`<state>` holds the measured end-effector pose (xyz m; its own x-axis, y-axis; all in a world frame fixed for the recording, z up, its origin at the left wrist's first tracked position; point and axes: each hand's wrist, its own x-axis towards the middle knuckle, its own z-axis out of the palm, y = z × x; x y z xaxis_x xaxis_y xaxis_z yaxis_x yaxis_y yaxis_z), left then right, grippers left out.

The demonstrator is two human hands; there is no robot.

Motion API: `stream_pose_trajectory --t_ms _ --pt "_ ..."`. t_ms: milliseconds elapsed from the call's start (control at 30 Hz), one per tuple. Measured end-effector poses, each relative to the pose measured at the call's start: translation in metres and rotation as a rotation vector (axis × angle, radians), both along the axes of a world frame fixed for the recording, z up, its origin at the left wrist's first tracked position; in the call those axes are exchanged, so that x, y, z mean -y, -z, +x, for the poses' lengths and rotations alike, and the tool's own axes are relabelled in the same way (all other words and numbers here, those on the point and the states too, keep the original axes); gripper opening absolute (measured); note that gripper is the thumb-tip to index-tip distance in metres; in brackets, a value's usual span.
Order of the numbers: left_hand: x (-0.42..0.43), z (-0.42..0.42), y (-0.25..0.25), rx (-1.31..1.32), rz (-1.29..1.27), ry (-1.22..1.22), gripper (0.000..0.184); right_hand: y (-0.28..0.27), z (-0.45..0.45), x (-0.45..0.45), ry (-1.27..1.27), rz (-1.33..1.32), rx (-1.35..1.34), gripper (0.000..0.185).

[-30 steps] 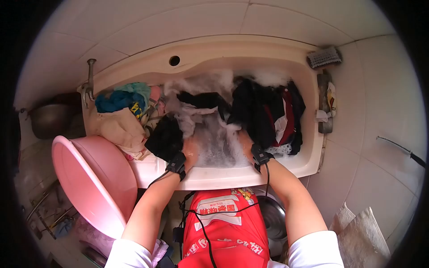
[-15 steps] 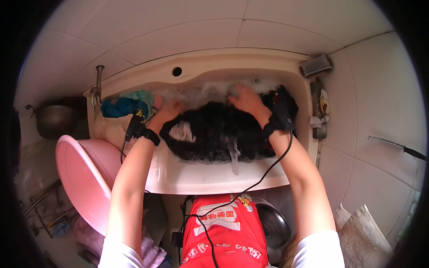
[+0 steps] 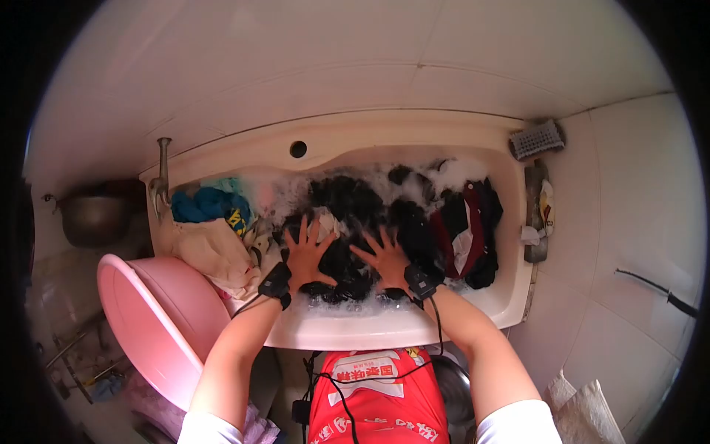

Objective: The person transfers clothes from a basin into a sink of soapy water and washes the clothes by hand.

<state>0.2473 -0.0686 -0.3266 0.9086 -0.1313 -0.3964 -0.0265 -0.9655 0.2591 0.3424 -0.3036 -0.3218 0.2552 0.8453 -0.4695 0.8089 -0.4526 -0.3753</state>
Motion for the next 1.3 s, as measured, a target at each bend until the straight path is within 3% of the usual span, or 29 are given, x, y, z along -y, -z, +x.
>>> stream_pose_trajectory --t_ms 100,133,200,267,333,500,700,767,833,867,900,933,967,1033,1067,1100,1133,1200,1233,1300 --pt "-0.001 0.014 0.013 0.025 -0.031 0.005 0.12 0.068 0.002 -0.005 -0.087 0.019 -0.023 0.104" --pt "-0.001 0.023 0.02 -0.078 0.021 -0.006 0.115 0.076 0.005 -0.01 -0.088 0.017 -0.025 0.104" --pt "-0.008 0.031 0.05 -0.175 0.072 -0.019 0.109 0.091 0.017 -0.019 0.196 0.214 -0.063 0.083" --pt "-0.017 0.028 0.092 0.06 -0.094 -0.025 0.085 0.118 0.039 -0.027 0.19 0.253 -0.192 0.08" --pt "-0.025 0.034 0.107 -0.001 -0.158 -0.043 0.076 0.134 0.062 -0.031 0.14 0.258 -0.319 0.077" --pt "-0.038 0.051 0.106 -0.222 -0.158 -0.045 0.053 0.135 0.095 -0.028 -0.144 0.013 -0.104 0.075" --pt "-0.024 0.08 0.053 -0.39 0.149 0.055 0.028 0.109 0.094 -0.039 -0.466 -0.186 0.417 0.073" --pt "-0.022 0.072 0.057 -0.382 0.186 0.061 0.025 0.095 0.086 -0.044 -0.53 -0.246 0.592 0.072" --pt "-0.022 0.047 0.085 -0.015 0.061 -0.065 0.04 0.075 0.08 -0.044 -0.551 -0.246 0.653 0.072" --pt "-0.015 0.042 0.079 -0.014 0.064 -0.067 0.04 0.064 0.076 -0.039 -0.305 -0.051 0.457 0.05" --pt "-0.005 0.039 0.073 -0.084 0.237 -0.043 0.044 0.056 0.07 -0.033 -0.058 0.139 0.256 0.032" --pt "0.003 0.036 0.067 -0.151 0.41 -0.019 0.048 0.069 0.061 -0.028 -0.057 0.142 0.259 0.032" --pt "0.009 0.028 0.066 -0.148 0.412 -0.02 0.048 0.098 0.048 -0.022 0.084 0.105 0.163 0.04" --pt "0.02 0.006 0.07 0.122 0.235 -0.174 0.054 0.11 0.03 -0.011 0.218 0.072 0.068 0.05" --pt "0.021 -0.01 0.096 0.126 0.238 -0.178 0.054 0.106 0.021 -0.006 0.052 0.23 0.293 0.039" --pt "0.021 -0.029 0.138 0.268 0.01 -0.246 0.054 0.101 0.012 -0.002 -0.118 0.386 0.515 0.029" --pt "0.021 -0.04 0.159 0.409 -0.22 -0.311 0.054 0.086 0.004 -0.004 -0.123 0.389 0.517 0.029" --pt "0.024 -0.043 0.144 0.369 -0.274 -0.308 0.055 0.045 -0.011 -0.02 0.293 -0.067 -0.08 0.027" --pt "0.025 -0.044 0.132 0.322 -0.33 -0.304 0.056 0.043 -0.017 -0.019 0.283 -0.058 -0.078 0.027" --pt "0.031 -0.047 0.099 0.23 -0.436 -0.302 0.058 0.043 -0.028 -0.009 0.561 0.193 -0.298 0.027"
